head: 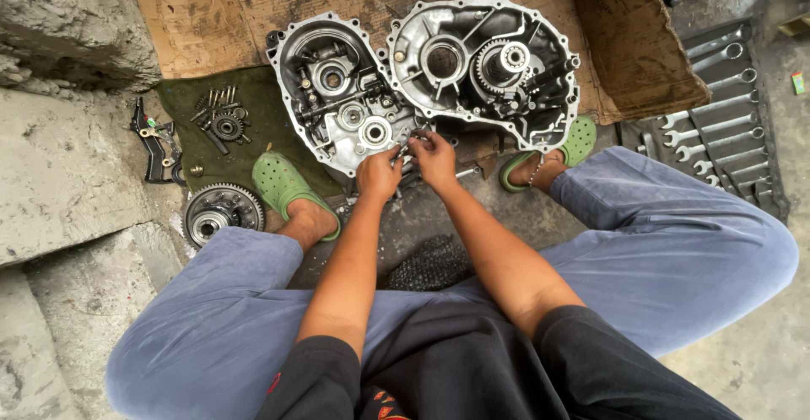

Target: The person sits on the floor and assembles internal components into a split engine casing. They place gears and shafts into position, then use a wrench to tighten bolts securing the parts within the casing.

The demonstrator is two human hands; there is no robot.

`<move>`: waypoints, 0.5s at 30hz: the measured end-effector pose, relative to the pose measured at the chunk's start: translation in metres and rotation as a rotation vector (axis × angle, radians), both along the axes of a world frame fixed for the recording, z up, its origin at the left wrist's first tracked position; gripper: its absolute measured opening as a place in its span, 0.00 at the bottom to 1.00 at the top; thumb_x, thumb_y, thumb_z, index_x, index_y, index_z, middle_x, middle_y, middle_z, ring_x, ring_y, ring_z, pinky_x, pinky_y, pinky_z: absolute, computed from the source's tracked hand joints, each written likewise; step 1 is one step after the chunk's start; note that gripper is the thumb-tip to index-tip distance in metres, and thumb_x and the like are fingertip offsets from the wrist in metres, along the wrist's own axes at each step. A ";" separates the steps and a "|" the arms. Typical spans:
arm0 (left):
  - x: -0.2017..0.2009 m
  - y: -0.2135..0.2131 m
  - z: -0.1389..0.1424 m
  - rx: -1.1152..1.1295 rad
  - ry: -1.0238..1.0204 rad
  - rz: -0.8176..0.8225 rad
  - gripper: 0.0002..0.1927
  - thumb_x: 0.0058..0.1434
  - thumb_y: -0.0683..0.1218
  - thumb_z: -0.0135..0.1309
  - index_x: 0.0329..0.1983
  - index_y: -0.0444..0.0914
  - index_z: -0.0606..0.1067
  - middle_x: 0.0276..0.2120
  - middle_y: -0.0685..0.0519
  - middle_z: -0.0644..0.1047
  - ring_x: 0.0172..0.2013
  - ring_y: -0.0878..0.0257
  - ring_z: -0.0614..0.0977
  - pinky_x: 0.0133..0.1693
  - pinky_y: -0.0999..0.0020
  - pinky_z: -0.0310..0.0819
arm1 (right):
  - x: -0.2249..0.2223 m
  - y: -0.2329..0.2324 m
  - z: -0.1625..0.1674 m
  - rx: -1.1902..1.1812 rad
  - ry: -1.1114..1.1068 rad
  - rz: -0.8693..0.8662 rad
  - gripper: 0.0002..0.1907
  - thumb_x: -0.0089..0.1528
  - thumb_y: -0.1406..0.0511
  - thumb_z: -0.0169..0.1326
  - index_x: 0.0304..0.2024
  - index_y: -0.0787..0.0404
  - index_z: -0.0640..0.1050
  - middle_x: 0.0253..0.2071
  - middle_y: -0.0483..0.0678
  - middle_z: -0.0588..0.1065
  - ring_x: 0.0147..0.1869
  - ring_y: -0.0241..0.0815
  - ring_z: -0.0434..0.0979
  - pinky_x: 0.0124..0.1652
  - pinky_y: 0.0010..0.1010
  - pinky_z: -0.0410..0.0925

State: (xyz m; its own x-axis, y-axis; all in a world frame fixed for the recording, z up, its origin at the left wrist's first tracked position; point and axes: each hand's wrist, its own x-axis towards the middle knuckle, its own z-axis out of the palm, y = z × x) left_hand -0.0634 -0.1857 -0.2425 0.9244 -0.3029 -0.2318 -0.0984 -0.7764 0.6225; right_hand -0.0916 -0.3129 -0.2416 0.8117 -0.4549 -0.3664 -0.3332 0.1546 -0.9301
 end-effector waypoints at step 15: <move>-0.001 0.007 -0.004 0.001 -0.024 -0.006 0.17 0.59 0.53 0.60 0.53 0.51 0.82 0.35 0.42 0.82 0.39 0.43 0.83 0.44 0.49 0.76 | 0.004 0.006 0.010 0.059 0.166 -0.007 0.16 0.64 0.63 0.59 0.50 0.69 0.79 0.40 0.49 0.82 0.40 0.38 0.85 0.29 0.28 0.76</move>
State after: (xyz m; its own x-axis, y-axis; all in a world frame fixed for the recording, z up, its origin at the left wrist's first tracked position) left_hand -0.0649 -0.1789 -0.2469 0.9278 -0.3084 -0.2098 -0.1179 -0.7761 0.6195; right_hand -0.0879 -0.3070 -0.2315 0.7349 -0.4336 -0.5215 -0.4802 0.2102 -0.8516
